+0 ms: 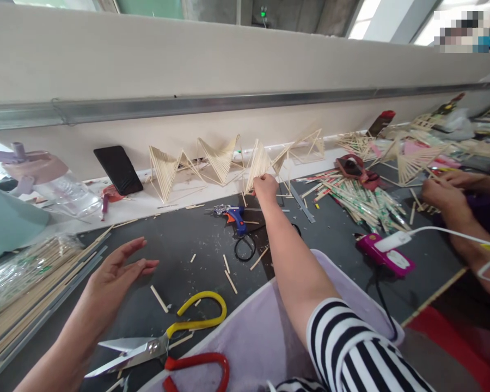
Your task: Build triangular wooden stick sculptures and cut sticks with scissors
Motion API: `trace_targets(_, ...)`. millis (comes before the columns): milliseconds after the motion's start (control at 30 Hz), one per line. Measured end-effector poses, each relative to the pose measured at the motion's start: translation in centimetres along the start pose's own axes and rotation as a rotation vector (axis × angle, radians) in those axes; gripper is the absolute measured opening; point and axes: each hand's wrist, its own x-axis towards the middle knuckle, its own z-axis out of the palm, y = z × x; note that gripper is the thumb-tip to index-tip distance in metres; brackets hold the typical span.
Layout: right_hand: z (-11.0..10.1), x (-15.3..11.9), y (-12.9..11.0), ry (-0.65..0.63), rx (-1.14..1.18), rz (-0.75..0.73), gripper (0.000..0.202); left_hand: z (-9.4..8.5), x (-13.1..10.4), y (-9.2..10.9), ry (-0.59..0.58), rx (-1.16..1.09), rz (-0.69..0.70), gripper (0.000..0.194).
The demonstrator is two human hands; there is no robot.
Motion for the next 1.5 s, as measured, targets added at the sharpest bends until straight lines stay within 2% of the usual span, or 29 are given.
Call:
trace_targets(300,1.6,-0.5,0.5,-0.099,0.083,-0.055,0.005,0.3,-0.1,0.3,0.010,-0.005,-0.011,0.052)
trace_targets(567,1.6,-0.7,0.6,-0.046,0.113,-0.047,0.007,0.1,-0.3,0.1,0.012,0.014,-0.005,0.051)
trace_targets(1167,5.4,0.5,1.1,-0.256,0.246,-0.092,0.010,0.0,0.1,-0.6,0.010,0.045,0.003,0.052)
trace_targets(1333,5.5,0.7,1.2,-0.303,0.282,-0.070,0.007,0.3,-0.1,-0.3,0.016,0.051,-0.023,0.054)
trace_targets(1500,5.0,0.2,0.9,-0.292,0.264,-0.038,0.004,0.5,-0.2,0.1,0.008,0.057,-0.039,0.053)
